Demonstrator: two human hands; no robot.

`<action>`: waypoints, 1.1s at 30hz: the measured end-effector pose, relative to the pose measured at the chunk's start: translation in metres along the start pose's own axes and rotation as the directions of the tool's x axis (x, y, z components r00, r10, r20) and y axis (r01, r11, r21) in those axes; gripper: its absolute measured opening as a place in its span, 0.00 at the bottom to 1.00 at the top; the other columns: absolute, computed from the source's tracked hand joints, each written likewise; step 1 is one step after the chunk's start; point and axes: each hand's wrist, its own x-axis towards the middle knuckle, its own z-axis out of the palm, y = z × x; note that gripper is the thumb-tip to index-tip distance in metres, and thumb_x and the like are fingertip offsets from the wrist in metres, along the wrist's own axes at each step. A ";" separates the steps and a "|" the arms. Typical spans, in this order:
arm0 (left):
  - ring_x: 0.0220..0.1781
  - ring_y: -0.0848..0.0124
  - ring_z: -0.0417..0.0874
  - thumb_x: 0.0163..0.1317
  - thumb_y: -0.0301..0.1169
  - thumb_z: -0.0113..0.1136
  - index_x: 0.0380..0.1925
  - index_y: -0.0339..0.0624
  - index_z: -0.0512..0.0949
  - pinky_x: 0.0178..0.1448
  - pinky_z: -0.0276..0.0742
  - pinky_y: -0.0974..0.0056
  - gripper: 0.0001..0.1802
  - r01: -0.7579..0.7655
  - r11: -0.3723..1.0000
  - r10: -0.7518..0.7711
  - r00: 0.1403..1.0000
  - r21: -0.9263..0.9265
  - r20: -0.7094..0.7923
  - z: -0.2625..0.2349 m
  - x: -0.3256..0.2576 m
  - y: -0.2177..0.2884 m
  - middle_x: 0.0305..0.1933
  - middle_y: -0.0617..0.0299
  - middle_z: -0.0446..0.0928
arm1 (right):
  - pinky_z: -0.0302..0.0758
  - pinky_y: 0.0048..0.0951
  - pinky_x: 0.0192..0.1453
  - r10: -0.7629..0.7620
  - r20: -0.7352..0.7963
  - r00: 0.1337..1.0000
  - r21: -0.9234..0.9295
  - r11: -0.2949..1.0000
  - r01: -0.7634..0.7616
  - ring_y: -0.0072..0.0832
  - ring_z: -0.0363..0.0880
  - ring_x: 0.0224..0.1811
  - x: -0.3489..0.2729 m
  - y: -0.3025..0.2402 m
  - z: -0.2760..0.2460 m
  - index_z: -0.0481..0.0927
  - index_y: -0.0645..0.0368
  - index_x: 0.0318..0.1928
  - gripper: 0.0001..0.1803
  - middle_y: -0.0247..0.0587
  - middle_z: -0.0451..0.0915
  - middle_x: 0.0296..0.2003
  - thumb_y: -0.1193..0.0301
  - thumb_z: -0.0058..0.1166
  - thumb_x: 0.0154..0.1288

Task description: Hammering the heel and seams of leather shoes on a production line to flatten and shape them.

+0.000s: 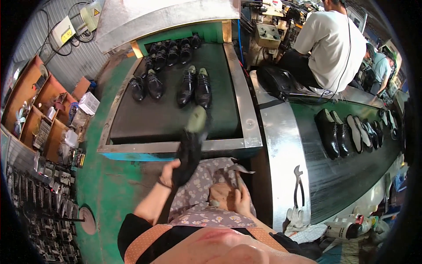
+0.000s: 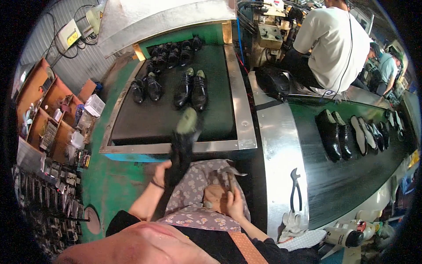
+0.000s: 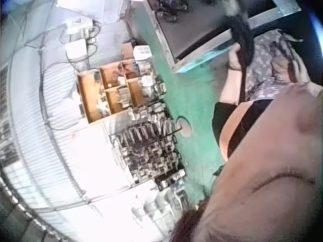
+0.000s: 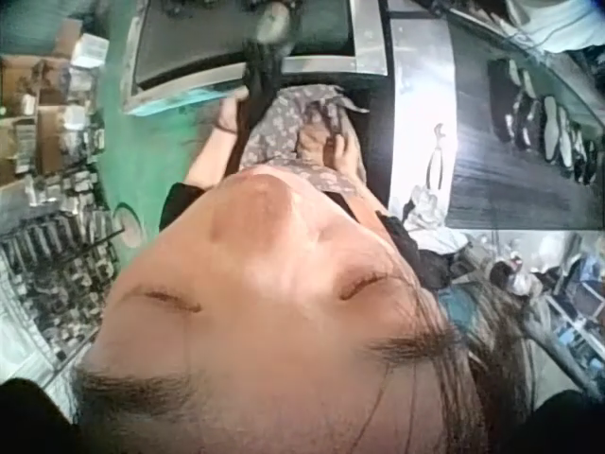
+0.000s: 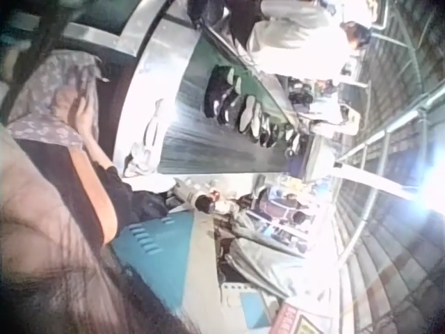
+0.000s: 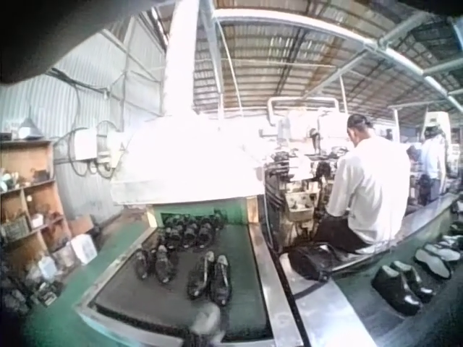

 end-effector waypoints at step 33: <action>0.73 0.57 0.58 0.71 0.52 0.41 0.67 0.45 0.64 0.68 0.56 0.48 0.31 -0.644 -0.514 0.292 -0.752 -0.566 0.591 0.260 -0.035 0.020 0.73 0.56 0.60 | 0.75 0.49 0.39 0.219 0.214 0.952 -0.027 0.975 -0.219 0.57 0.80 0.36 0.024 0.006 0.004 0.69 0.56 0.58 0.19 0.57 0.81 0.32 0.62 0.48 0.72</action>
